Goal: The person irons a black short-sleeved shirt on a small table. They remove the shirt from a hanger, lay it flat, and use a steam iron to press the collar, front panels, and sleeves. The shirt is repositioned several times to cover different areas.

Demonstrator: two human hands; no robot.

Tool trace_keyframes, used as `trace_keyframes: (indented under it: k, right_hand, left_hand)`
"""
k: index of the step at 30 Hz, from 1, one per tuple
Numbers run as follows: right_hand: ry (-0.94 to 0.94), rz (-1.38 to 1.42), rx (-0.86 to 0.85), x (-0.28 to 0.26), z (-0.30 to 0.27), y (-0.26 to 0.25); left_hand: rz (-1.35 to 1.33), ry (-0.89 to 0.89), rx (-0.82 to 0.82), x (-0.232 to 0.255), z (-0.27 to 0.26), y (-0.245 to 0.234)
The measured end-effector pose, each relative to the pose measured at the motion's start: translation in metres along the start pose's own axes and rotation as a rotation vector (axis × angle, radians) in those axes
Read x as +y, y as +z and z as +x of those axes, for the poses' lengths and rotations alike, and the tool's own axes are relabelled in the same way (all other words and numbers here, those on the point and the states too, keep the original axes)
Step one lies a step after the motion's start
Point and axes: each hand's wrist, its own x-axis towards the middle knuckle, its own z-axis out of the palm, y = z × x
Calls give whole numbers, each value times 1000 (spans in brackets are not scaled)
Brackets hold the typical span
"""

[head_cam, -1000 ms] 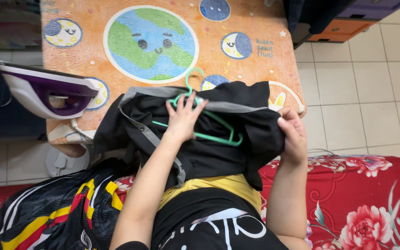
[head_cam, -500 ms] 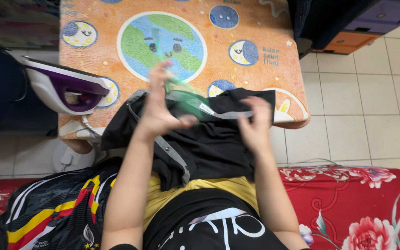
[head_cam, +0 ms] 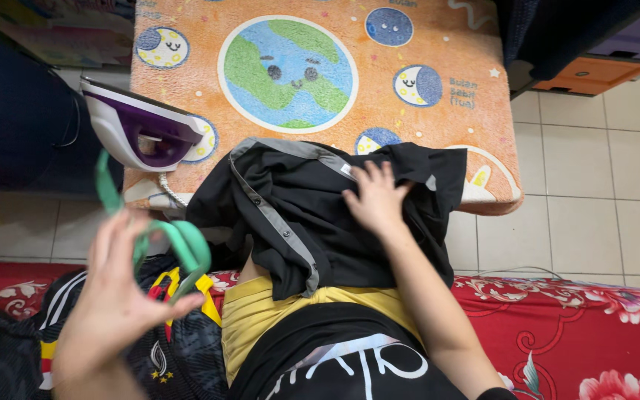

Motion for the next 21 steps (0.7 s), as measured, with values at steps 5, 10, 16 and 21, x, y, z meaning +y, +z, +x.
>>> trace_keyframes:
  k: [5, 10, 16, 21]
  right_hand:
    - [211, 15, -32, 49, 17, -5]
    - [299, 113, 75, 93, 27, -2]
    - [361, 168, 215, 144, 8, -6]
    - [295, 290, 132, 137, -18, -28]
  left_hand:
    - [551, -827, -397, -99, -109, 34]
    - [638, -1378, -389, -179, -200, 91]
    - [704, -992, -187, -158, -149, 95]
    - [186, -251, 29, -33, 2, 94]
